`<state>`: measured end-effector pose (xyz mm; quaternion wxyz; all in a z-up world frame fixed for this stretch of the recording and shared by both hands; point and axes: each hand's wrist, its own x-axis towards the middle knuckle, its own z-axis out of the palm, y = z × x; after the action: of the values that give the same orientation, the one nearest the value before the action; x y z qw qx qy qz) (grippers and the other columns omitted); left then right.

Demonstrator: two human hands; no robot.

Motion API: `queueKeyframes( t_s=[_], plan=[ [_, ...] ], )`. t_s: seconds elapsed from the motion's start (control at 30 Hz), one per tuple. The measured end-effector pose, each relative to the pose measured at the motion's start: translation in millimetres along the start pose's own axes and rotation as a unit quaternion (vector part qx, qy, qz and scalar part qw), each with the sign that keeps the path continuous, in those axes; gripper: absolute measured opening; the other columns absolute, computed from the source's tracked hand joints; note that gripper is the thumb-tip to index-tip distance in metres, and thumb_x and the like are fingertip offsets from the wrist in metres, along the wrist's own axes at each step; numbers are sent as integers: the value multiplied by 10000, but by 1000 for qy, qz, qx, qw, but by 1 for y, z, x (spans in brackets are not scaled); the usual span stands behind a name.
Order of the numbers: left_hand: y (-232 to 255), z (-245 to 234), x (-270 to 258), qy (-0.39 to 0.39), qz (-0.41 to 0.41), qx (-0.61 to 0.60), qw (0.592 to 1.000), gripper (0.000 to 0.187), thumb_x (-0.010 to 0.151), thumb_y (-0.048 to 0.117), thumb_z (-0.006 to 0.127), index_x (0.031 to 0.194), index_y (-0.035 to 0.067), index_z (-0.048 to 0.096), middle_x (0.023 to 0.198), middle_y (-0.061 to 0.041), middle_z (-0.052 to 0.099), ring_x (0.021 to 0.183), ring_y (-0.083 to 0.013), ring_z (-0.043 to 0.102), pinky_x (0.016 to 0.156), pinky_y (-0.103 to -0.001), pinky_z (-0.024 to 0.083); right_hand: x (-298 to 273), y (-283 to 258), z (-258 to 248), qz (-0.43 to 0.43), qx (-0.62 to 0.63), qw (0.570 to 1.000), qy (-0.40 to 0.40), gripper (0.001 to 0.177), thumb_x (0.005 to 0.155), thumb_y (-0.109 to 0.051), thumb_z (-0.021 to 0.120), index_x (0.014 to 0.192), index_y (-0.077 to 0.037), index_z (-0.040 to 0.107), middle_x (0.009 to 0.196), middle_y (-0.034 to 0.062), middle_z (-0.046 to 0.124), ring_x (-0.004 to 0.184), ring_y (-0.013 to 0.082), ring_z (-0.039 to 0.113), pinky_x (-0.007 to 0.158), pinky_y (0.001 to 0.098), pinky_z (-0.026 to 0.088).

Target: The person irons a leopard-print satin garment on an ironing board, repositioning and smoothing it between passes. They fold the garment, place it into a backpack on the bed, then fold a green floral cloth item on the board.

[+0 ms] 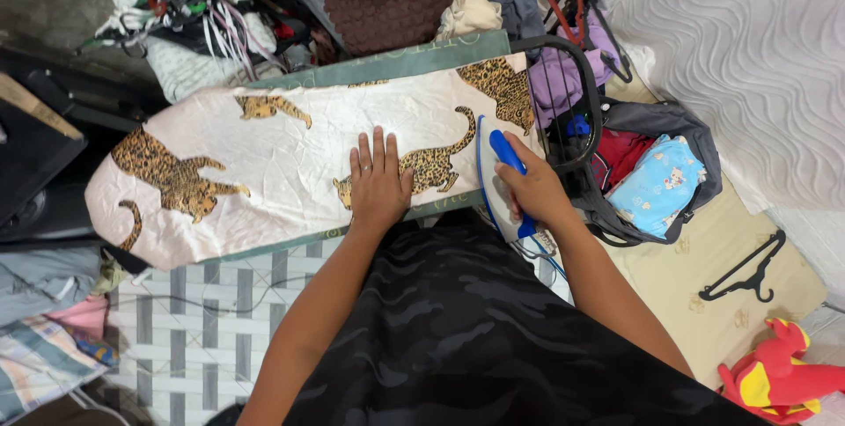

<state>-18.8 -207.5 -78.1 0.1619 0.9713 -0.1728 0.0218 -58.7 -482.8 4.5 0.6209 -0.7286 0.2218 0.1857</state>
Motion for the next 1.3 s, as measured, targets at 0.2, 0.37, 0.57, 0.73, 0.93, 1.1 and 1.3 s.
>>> queueKeyframes(
  t_s=[0.2,0.37,0.57,0.73,0.93,1.1,1.3],
  plan=[
    [18,-48,30,-191,-93,-21,977,819,921,435,620,1570,61,288,1677,-187,129,1554,-431,33,1240,-562,52,-3,-19,1,18,41,999,-23,707,934,-179,632,1594,-224,383,535,23,456,382,120,449,369,333,411],
    [20,-74,74,-335,-138,3,932,910,927,534,636,1588,105,179,1685,-122,13,1554,-375,-81,1230,-576,-23,4,-32,6,10,21,999,-49,708,928,-190,645,1588,-243,395,559,9,454,399,119,450,379,330,419],
    [-37,-56,143,-140,-114,-25,983,758,900,358,720,1529,75,404,1557,-189,363,1463,-370,279,1194,-539,179,1,-44,21,-3,-1,999,-50,695,925,-201,659,1578,-245,425,581,5,483,424,107,464,394,318,434],
    [-83,-55,151,-213,-53,-101,970,368,905,343,757,1116,41,756,1191,-197,691,1159,-338,628,1035,-469,436,-4,-46,32,-13,-18,998,-50,690,928,-192,650,1579,-228,422,589,9,497,423,110,480,391,312,436],
    [-127,-74,147,-294,-101,-187,932,343,841,339,796,995,36,755,949,-188,747,906,-308,708,822,-418,545,-3,-53,50,6,-8,998,-60,692,931,-196,654,1580,-236,418,592,7,488,415,108,461,385,303,417],
    [-170,-92,144,-338,-114,-117,927,292,760,232,817,1002,73,774,978,-153,761,923,-281,720,851,-412,553,2,-59,64,-20,4,998,-63,698,938,-183,666,1587,-197,409,618,-3,520,442,87,483,395,293,424],
    [-134,-90,98,6,68,77,995,216,897,150,700,1092,58,715,1224,-164,697,1146,-368,663,960,-470,515,9,-66,70,-35,12,998,-41,694,944,-177,659,1591,-180,408,624,-2,528,429,89,475,393,290,410]
  ],
)
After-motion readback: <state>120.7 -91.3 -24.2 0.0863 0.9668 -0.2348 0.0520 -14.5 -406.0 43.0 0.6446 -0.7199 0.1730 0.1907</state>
